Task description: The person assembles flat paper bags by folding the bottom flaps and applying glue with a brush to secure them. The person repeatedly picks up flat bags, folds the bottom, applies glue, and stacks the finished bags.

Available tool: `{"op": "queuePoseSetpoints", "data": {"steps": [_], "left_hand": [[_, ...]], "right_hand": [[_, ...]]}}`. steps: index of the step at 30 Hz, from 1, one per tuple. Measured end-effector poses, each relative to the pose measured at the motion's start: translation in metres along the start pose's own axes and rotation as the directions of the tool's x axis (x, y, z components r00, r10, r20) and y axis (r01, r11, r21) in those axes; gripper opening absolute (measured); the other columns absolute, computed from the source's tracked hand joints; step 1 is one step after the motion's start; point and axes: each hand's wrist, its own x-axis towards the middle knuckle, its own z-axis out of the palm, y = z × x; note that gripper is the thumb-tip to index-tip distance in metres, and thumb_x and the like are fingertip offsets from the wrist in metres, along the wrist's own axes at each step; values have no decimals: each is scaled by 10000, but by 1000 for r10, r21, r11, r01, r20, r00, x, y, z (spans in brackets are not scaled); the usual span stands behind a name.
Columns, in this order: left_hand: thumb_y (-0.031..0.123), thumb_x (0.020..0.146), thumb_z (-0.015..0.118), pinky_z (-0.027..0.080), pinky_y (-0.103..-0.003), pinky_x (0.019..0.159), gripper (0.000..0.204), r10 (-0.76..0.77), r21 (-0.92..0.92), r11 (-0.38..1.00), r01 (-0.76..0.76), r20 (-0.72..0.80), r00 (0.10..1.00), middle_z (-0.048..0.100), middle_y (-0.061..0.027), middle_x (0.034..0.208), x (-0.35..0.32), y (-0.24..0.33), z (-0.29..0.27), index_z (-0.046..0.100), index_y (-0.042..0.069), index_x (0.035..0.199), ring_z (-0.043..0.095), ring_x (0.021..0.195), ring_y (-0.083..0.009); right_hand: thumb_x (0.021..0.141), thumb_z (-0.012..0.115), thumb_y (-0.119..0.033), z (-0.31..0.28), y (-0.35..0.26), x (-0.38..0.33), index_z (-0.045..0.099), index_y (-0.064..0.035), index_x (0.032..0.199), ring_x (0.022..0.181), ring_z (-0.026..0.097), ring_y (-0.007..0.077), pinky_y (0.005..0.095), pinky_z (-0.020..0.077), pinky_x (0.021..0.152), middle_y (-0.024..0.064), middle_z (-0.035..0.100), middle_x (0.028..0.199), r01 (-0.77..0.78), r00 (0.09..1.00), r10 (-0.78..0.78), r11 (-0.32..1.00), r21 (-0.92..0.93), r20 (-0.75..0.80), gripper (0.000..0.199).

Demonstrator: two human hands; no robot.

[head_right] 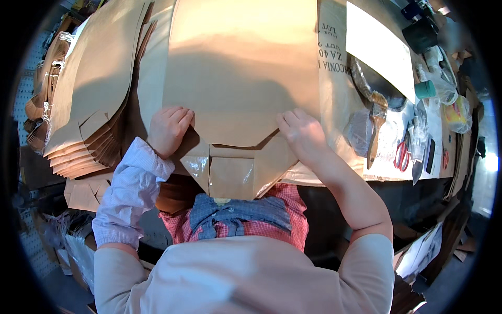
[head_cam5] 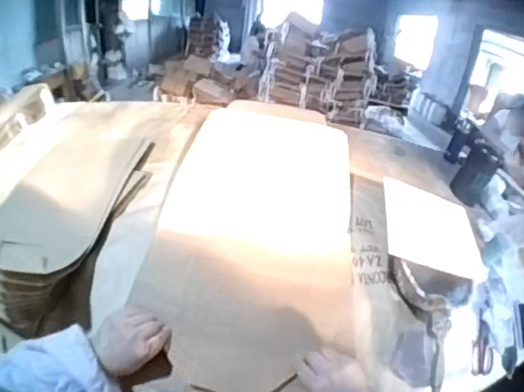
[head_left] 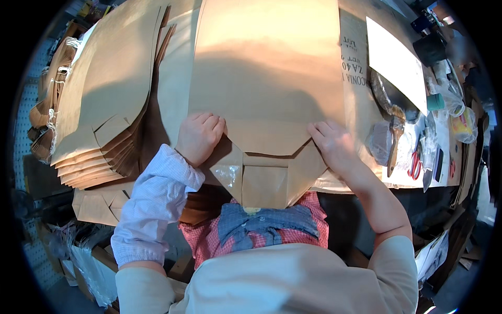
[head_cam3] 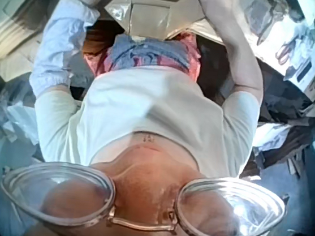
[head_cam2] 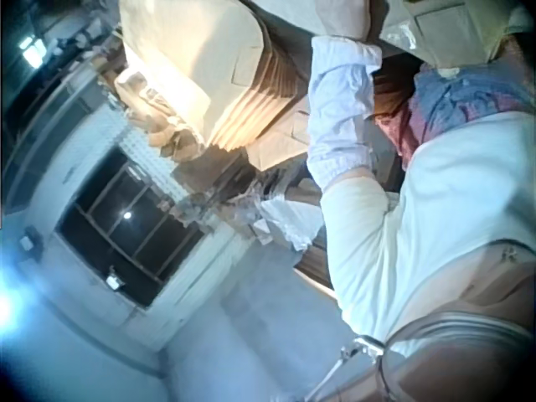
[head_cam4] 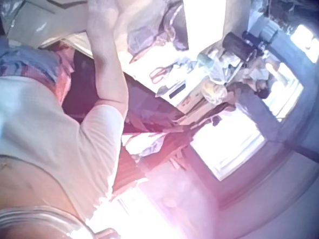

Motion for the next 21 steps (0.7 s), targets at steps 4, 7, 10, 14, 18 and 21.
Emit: {"op": "queuePoseSetpoints", "data": {"steps": [4, 7, 10, 14, 18, 21], "left_hand": [[86, 805, 524, 386, -434, 1042, 443, -72, 107, 992, 62, 91, 993, 550, -181, 1270, -26, 30, -12, 553, 41, 1245, 498, 1220, -306], [78, 816, 513, 296, -478, 1110, 503, 25, 46, 998, -34, 188, 982, 454, -193, 1393, -37, 46, -25, 498, 34, 1317, 407, 1313, -322], [36, 798, 506, 260, -495, 1124, 511, 60, -146, 989, -31, 200, 978, 427, -179, 1421, -35, 39, -17, 502, 35, 1309, 377, 1335, -336], [-19, 739, 474, 211, -489, 1143, 553, 40, -664, 735, 138, 246, 968, 425, -157, 1439, -33, 22, -14, 513, 42, 1287, 306, 1377, -367], [65, 697, 524, 141, -563, 1136, 456, 152, -671, 737, 79, 278, 948, 325, -211, 1495, -43, 14, -3, 611, 58, 1145, 230, 1398, -428], [156, 676, 578, 134, -588, 1130, 421, 206, -625, 781, 6, 267, 942, 272, -230, 1516, -38, 21, -13, 642, 71, 1083, 210, 1400, -454]], "right_hand": [[728, 562, -64, -20, -27, -6, 532, -1, 1198, 1076, 567, 265, 349, 530, 816, 112, 576, 1169, 42, 986, -31, 997, -67, 164, 475], [730, 535, -7, -25, -45, -19, 500, -8, 1273, 1189, 515, 291, 374, 509, 902, 140, 510, 1312, 130, 976, -119, 990, -53, 185, 544], [717, 507, 47, -24, -44, -22, 512, -15, 1270, 1211, 500, 328, 401, 475, 945, 159, 512, 1317, 76, 972, -77, 997, 15, 223, 556], [678, 526, 58, -22, -38, -40, 565, -19, 1159, 1080, 555, 347, 404, 479, 896, 177, 558, 1193, -154, 983, 127, 963, 221, 132, 489], [647, 573, 16, -6, -71, -64, 593, -11, 1045, 930, 585, 341, 407, 494, 817, 170, 590, 1023, -172, 984, 175, 953, 251, 9, 399], [669, 629, -48, -2, -88, -52, 606, -12, 1005, 898, 593, 316, 405, 498, 792, 139, 606, 958, -122, 987, 146, 956, 268, -72, 339]]}}
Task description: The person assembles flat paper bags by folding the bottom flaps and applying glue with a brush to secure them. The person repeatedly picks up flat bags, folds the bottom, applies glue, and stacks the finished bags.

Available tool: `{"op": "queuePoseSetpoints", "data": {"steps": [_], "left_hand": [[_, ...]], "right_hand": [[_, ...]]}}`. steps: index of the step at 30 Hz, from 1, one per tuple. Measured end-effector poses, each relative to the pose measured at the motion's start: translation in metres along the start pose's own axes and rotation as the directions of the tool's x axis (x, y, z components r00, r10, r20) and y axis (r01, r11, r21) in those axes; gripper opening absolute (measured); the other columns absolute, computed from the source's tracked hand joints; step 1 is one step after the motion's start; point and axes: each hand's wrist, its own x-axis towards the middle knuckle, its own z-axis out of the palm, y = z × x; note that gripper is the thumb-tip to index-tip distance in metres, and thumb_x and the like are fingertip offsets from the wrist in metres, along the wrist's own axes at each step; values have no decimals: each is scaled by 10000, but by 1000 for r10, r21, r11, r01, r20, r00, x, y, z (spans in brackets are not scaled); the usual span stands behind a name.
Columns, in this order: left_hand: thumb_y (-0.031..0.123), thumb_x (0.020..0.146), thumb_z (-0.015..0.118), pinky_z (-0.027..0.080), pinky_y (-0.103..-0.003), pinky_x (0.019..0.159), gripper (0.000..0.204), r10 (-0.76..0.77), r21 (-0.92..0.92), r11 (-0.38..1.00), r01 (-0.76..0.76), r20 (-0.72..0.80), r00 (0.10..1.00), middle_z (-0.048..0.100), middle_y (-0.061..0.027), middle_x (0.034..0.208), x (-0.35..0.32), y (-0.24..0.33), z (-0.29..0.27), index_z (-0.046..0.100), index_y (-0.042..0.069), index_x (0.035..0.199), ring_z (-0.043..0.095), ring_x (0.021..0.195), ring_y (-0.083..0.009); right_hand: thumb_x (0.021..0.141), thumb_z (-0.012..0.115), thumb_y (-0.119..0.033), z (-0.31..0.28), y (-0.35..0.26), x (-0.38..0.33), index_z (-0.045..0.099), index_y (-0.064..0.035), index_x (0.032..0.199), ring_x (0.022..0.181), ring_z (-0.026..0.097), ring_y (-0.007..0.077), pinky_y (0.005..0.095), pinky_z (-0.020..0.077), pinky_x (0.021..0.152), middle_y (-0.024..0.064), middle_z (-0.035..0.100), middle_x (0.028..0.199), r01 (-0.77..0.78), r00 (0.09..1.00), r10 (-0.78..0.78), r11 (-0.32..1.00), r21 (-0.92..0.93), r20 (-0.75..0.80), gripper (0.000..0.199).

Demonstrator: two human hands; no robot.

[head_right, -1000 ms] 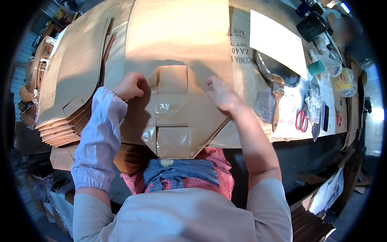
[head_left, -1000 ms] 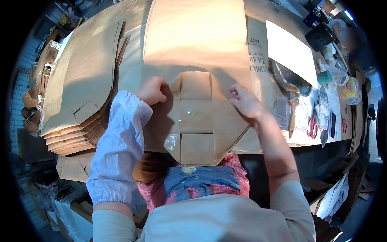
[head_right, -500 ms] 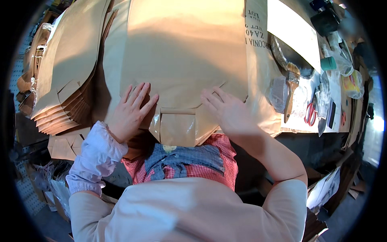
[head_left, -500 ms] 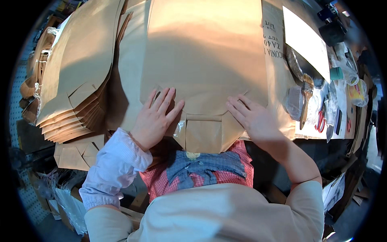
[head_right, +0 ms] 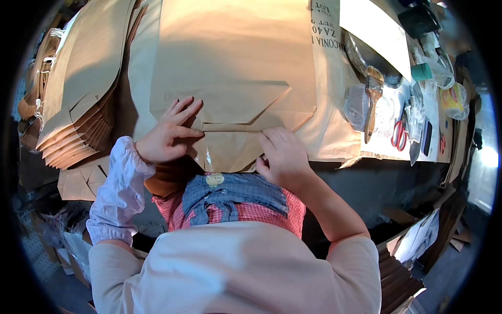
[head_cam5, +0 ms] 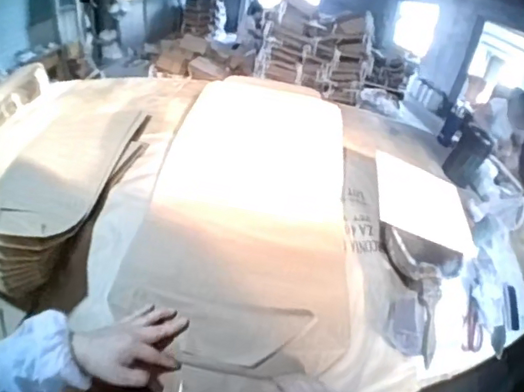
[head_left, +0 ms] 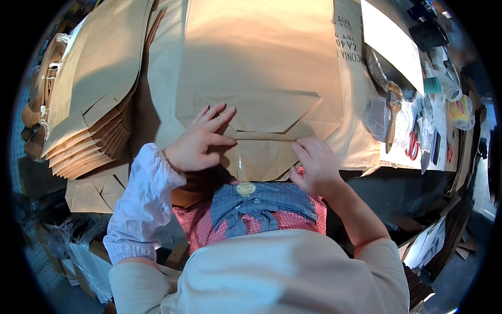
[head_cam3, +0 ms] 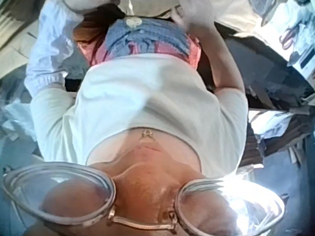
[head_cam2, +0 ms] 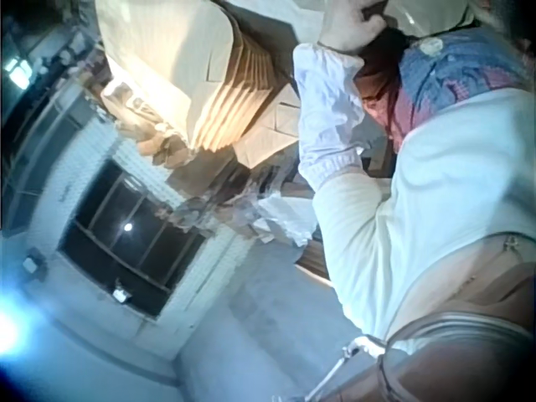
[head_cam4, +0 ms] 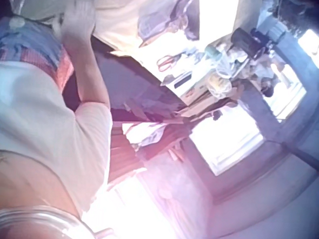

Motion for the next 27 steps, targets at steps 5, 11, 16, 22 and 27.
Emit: {"op": "queuePoseSetpoints", "data": {"steps": [5, 11, 16, 22, 27], "left_hand": [[154, 706, 635, 267, -541, 1094, 310, -16, 115, 993, 34, -153, 988, 372, -224, 1453, -16, 7, 0, 615, 31, 990, 323, 1345, -443], [55, 787, 685, 436, -370, 779, 133, -321, -221, 945, 241, -492, 809, 557, -125, 953, 25, -6, 13, 557, 18, 779, 538, 894, -304], [89, 801, 690, 414, -418, 684, 188, -268, 33, 923, 384, -662, 700, 509, -128, 785, 44, -8, 33, 522, 12, 765, 504, 772, -322], [309, 796, 727, 414, -457, 646, 329, -657, -90, 682, 725, -511, 555, 568, -156, 767, 85, -5, 14, 550, 33, 774, 537, 776, -363], [282, 761, 719, 458, -440, 741, 286, -468, 77, 789, 610, -567, 677, 620, -154, 898, 64, 11, 2, 603, 32, 835, 575, 896, -363]], "right_hand": [[715, 681, -71, 7, 31, -16, 652, -27, 873, 853, 600, 292, 399, 492, 762, 98, 636, 875, -107, 988, 115, 991, 85, -102, 167], [767, 705, -72, 3, 37, 42, 647, -20, 757, 741, 572, 259, 361, 471, 673, 96, 613, 768, -331, 918, 386, 870, 364, -88, 79], [774, 734, -170, 20, 43, 51, 626, -21, 729, 700, 587, 281, 381, 468, 613, 107, 586, 736, -357, 915, 386, 910, 211, -115, 189], [777, 740, -361, 25, 33, 92, 611, -41, 714, 597, 594, 304, 419, 481, 573, 117, 586, 706, -626, 774, 629, 746, -228, -66, 351], [728, 780, -314, 24, 34, 73, 632, -43, 771, 664, 626, 303, 436, 503, 624, 115, 632, 795, -625, 757, 642, 766, 153, -122, 312]]}}
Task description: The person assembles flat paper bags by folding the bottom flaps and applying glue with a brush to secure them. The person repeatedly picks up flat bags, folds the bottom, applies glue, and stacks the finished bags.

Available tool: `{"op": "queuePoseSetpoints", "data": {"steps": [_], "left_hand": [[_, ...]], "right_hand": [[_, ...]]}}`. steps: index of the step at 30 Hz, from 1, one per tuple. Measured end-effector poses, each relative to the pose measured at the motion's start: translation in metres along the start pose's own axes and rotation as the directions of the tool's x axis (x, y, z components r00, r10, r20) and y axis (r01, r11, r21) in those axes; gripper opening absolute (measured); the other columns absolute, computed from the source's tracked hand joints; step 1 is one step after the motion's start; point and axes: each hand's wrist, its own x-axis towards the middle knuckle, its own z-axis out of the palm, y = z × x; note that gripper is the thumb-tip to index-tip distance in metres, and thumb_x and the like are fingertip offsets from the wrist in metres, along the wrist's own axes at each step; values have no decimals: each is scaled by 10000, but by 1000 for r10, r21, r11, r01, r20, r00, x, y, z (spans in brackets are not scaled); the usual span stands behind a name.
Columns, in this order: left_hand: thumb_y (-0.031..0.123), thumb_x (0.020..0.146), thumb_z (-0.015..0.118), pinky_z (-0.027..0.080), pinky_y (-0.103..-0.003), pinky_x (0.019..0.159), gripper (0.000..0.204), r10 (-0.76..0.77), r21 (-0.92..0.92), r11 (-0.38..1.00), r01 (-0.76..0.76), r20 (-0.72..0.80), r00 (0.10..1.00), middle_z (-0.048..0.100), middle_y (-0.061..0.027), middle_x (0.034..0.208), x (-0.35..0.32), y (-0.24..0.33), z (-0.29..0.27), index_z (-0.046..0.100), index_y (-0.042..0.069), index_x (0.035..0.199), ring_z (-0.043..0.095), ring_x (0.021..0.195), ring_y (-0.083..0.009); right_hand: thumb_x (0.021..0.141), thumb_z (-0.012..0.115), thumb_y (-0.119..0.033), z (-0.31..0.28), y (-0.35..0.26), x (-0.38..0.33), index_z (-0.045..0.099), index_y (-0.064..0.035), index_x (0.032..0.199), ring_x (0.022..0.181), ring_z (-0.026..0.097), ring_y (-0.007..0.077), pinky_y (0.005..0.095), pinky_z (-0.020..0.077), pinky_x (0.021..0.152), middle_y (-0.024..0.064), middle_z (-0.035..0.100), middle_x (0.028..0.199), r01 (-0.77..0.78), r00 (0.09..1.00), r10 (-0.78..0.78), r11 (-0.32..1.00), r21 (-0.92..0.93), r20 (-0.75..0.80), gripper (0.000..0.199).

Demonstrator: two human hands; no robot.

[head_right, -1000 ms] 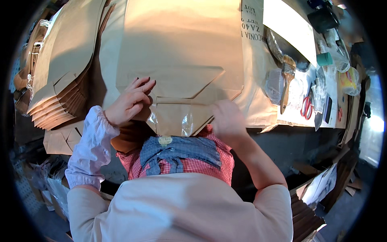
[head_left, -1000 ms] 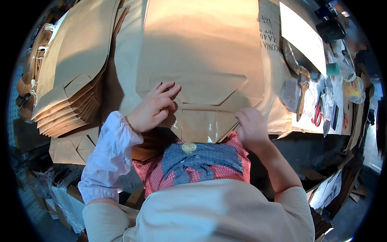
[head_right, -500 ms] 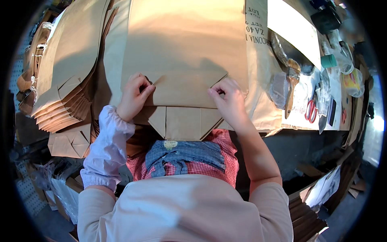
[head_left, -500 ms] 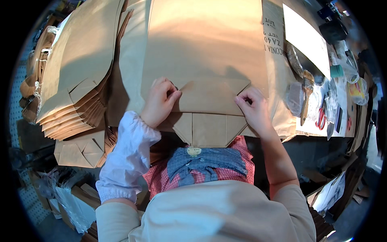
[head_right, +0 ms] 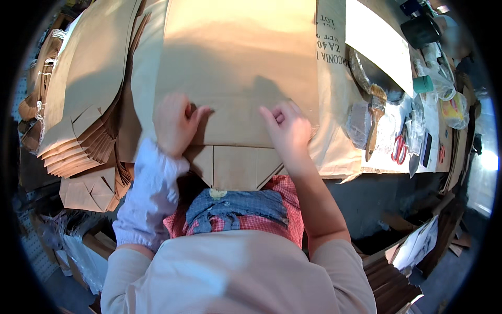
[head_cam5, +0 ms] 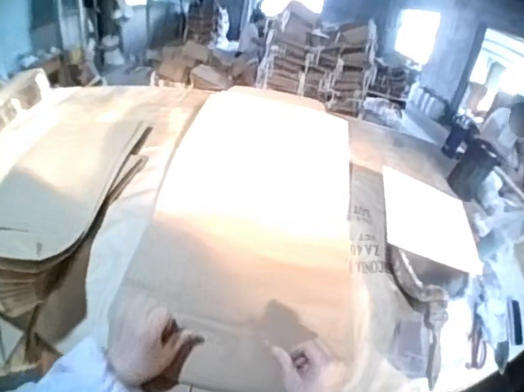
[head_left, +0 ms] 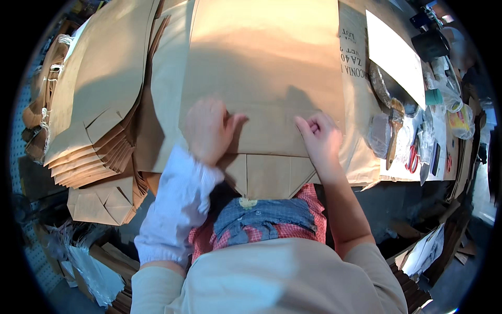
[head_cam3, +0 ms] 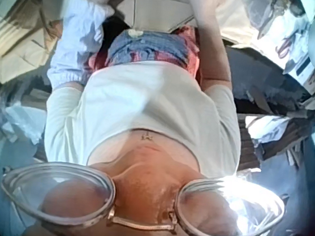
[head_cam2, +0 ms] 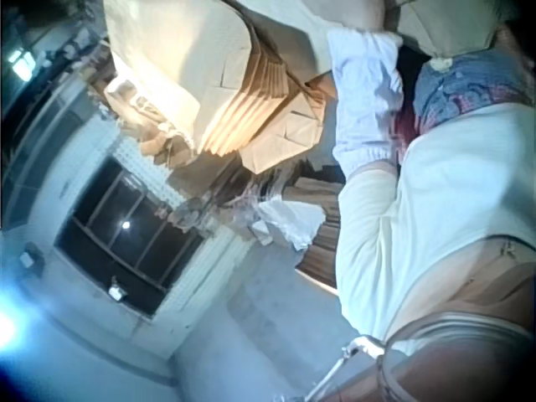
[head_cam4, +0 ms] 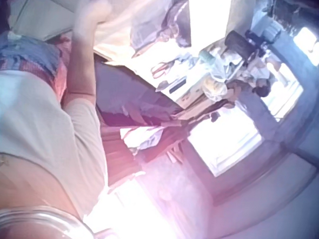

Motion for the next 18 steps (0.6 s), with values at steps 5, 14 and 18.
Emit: {"op": "queuePoseSetpoints", "data": {"steps": [5, 14, 18], "left_hand": [[240, 706, 601, 296, -435, 1109, 655, 492, 26, 865, -500, 150, 858, 459, -231, 1376, -31, 24, -7, 496, -75, 1271, 405, 1311, -361], [419, 661, 610, 223, -429, 1154, 925, 132, 320, 919, -232, 305, 943, 345, -288, 1454, -28, 33, 8, 364, -141, 1356, 336, 1360, -389], [260, 687, 612, 286, -439, 1110, 670, 240, 419, 856, -303, 197, 950, 488, -273, 1298, -34, 69, 16, 496, -121, 1226, 449, 1231, -386]], "right_hand": [[673, 765, -226, 10, -34, -31, 463, 5, 1337, 1277, 461, 314, 420, 365, 1068, 186, 518, 1321, 641, 752, -633, 767, 17, 183, 765], [790, 730, -290, -17, -12, -23, 407, 73, 1356, 1331, 394, 356, 429, 297, 1122, 225, 460, 1384, 517, 817, -484, 855, -30, 313, 746], [810, 717, -127, -46, -12, -10, 552, 65, 1235, 1162, 568, 344, 386, 446, 996, 233, 594, 1222, 236, 967, -253, 933, 271, 27, 495]]}}
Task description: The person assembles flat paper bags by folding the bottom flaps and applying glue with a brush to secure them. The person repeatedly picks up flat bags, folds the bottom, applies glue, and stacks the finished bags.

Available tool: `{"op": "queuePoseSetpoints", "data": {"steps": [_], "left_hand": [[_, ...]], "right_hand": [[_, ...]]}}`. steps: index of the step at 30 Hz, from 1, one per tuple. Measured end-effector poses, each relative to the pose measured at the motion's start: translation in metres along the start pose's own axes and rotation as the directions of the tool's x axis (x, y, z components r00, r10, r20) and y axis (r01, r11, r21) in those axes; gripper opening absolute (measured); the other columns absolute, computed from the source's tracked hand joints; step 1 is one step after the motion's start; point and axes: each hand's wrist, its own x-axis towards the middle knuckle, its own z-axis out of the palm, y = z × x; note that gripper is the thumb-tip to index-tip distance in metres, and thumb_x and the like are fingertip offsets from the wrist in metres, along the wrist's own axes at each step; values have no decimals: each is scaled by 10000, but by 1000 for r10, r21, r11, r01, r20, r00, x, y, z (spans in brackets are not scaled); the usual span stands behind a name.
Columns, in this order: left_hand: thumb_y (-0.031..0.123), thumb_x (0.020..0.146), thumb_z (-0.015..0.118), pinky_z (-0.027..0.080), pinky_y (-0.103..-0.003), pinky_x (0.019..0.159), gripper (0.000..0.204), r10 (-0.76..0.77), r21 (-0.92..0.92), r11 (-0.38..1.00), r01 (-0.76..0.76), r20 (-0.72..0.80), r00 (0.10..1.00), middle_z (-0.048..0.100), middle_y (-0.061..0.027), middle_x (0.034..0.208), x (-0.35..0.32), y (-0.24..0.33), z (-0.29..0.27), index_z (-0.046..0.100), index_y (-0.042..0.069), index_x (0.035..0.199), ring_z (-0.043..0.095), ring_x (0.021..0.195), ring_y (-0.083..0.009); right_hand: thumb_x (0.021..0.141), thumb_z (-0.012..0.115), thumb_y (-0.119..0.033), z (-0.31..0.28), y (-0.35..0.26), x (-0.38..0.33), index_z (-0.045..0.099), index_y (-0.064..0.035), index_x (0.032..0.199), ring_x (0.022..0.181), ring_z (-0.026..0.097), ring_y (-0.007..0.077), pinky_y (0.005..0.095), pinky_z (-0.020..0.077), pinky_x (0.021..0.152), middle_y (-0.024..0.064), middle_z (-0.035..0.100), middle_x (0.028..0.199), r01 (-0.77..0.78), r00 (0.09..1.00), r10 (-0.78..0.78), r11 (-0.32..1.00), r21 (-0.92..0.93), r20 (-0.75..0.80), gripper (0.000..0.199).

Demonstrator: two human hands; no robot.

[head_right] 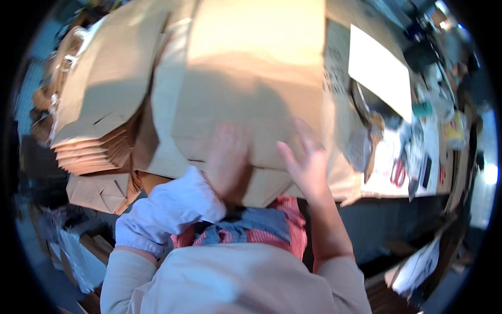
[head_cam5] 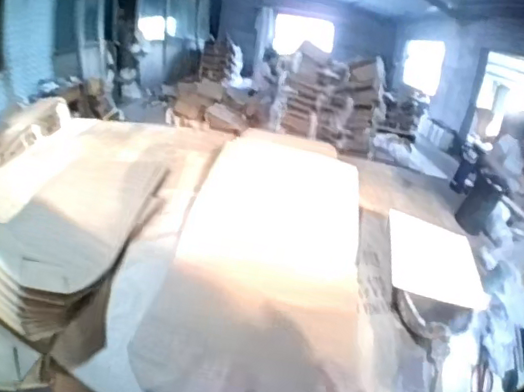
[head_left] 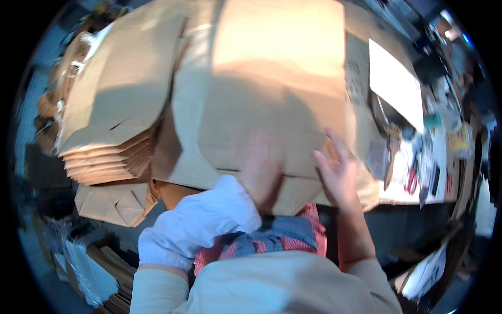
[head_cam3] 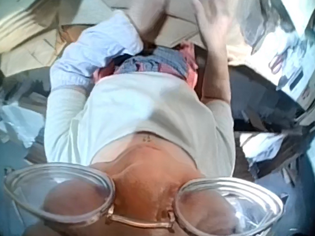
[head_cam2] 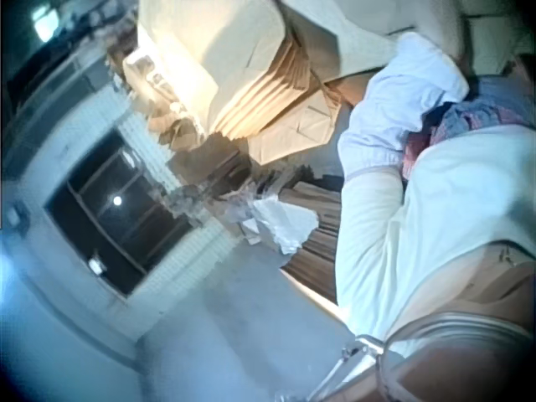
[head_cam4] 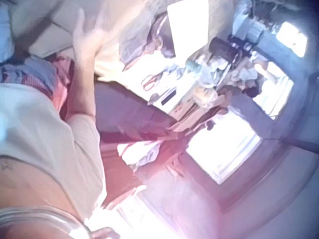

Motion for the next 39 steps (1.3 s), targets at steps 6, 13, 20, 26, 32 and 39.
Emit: {"op": "queuePoseSetpoints", "data": {"steps": [6, 13, 20, 26, 32, 39], "left_hand": [[240, 718, 632, 507, -410, 803, 179, 146, -231, 964, -135, 29, 989, 679, -99, 856, 33, -47, -14, 725, 106, 793, 629, 905, -299], [125, 707, 590, 499, -399, 754, 90, 112, 41, 994, -106, -515, 850, 624, -112, 813, -47, -256, -70, 649, 69, 748, 596, 831, -305], [89, 760, 543, 524, -364, 763, 205, -170, 254, 942, 222, -212, 963, 647, -94, 926, -155, -360, -114, 602, 60, 954, 629, 935, -281], [44, 792, 515, 489, -397, 831, 302, -275, 100, 955, 279, -58, 960, 654, -129, 1066, -181, -351, -76, 634, 55, 1069, 600, 1014, -327], [-65, 717, 524, 321, -523, 1047, 558, -370, 322, 850, 417, -197, 908, 618, -160, 1190, -123, -263, -107, 541, 32, 1266, 416, 1277, -422], [94, 779, 682, 477, -393, 844, 355, -133, -413, 909, 58, -157, 979, 613, -163, 1032, 13, -116, 15, 599, 30, 1118, 584, 979, -340]], "right_hand": [[851, 641, -60, -5, -14, -14, 635, 44, 1147, 1039, 650, 229, 337, 483, 941, 159, 686, 1094, -31, 991, 24, 998, 49, 128, 314], [841, 663, -38, 35, 20, 2, 664, 12, 1093, 931, 656, 178, 295, 511, 823, 123, 705, 995, -48, 978, -1, 973, 226, 209, 257], [885, 599, 8, 46, 34, 3, 672, 43, 1030, 936, 635, 157, 283, 483, 875, 101, 699, 977, -113, 985, 57, 926, 362, 160, 166], [873, 591, 31, 48, 27, -4, 671, 46, 1008, 953, 624, 158, 287, 479, 882, 92, 690, 976, -117, 988, 74, 934, 338, 139, 158], [805, 678, -45, -15, 19, 8, 628, -2, 1106, 983, 627, 254, 331, 495, 879, 139, 624, 1049, 42, 969, -50, 998, 37, 242, 308], [721, 750, -157, -7, 47, 58, 617, -1, 1013, 970, 599, 333, 396, 491, 828, 171, 600, 1001, 95, 974, 0, 908, -409, 228, 357]]}}
